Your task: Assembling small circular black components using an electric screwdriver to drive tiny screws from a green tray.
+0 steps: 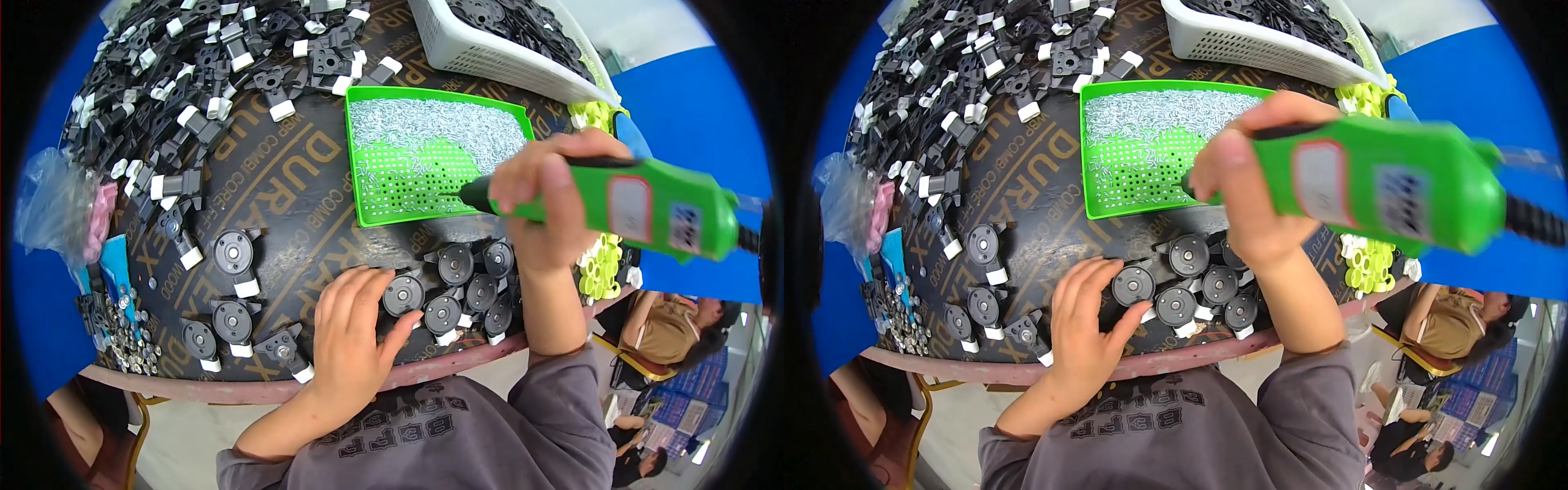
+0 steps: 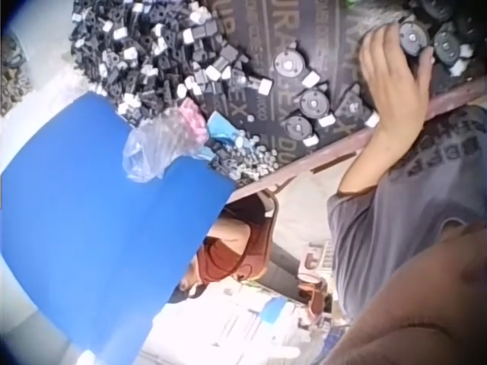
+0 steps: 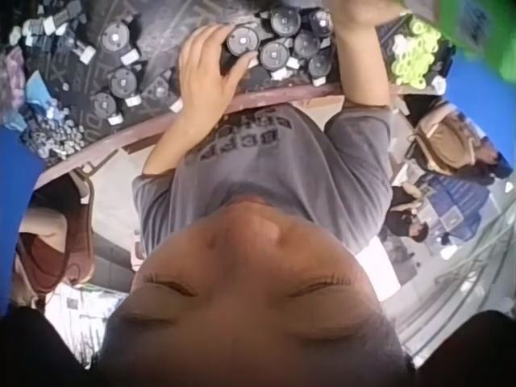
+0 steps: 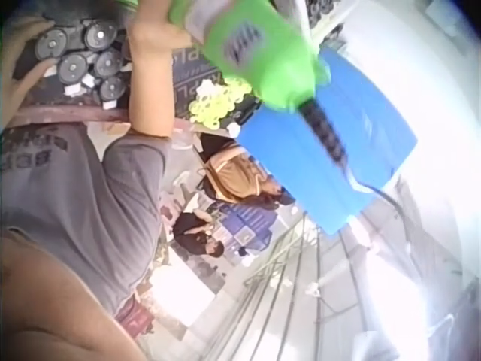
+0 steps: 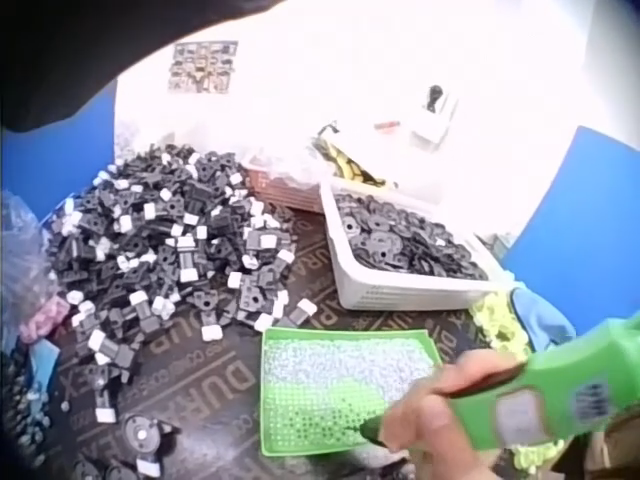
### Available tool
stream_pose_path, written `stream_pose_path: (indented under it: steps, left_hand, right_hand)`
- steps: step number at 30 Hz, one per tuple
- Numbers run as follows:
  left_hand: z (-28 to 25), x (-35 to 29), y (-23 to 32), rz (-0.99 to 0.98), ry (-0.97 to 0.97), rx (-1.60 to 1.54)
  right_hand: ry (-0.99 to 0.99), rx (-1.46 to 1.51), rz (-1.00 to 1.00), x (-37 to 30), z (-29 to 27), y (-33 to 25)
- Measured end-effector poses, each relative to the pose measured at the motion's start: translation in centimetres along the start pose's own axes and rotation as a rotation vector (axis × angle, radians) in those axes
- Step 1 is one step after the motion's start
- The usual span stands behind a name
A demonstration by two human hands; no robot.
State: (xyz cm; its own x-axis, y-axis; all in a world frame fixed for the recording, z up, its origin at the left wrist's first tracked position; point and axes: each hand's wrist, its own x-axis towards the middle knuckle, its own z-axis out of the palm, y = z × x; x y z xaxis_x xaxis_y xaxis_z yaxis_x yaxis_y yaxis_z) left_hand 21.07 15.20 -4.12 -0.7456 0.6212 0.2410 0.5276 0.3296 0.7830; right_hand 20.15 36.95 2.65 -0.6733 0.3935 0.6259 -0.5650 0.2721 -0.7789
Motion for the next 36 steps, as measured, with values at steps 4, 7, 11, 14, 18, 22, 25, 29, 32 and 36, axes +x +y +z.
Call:
stream_pose_path:
  steps: [4, 7, 11, 14, 18, 22, 25, 29, 32, 36]
  left_hand:
    - [-0.1, 0.3, 0.6, 0.013, -0.010, 0.005]
    - [-0.2, -0.1, 0.2, -0.003, -0.010, 0.014]
    - [-0.2, -0.3, -0.2, -0.011, -0.010, 0.003]
    - [-0.3, 0.1, 0.3, -0.016, -0.041, -0.030]
    - [-0.3, -0.1, 0.1, -0.021, -0.038, -0.019]
    - [-0.4, -0.2, 0.1, -0.009, -0.040, -0.005]
    - [-0.4, -0.1, 0.3, -0.001, -0.036, 0.017]
    - [-0.5, 0.2, 0.5, 0.005, -0.039, 0.017]
    - [-0.1, 0.0, 0.6, -0.007, -0.025, 0.026]
    - [0.4, -0.1, 0.3, 0.016, 0.004, 0.014]
  right_hand:
    - [-0.146, 0.093, -0.016, -0.1, 0.2, -6.3]
    - [-0.362, 0.271, -0.046, -1.5, 1.7, -7.5]
    - [-0.445, 0.167, -0.056, -3.8, 3.5, -6.4]
    - [-0.499, 0.114, -0.001, -3.2, 2.9, -6.8]
    - [-0.555, 0.109, 0.030, -2.8, 2.9, -6.1]
    - [-0.679, 0.123, 0.001, -2.1, 3.6, -5.9]
    - [-0.583, 0.095, 0.026, -3.2, 3.8, -5.5]
    - [-0.514, 0.042, 0.069, -3.4, 3.9, -6.1]
    - [-0.408, 0.148, 0.066, -3.1, 3.3, -6.6]
    - [0.070, 0.110, 0.054, -0.7, 2.2, -5.2]
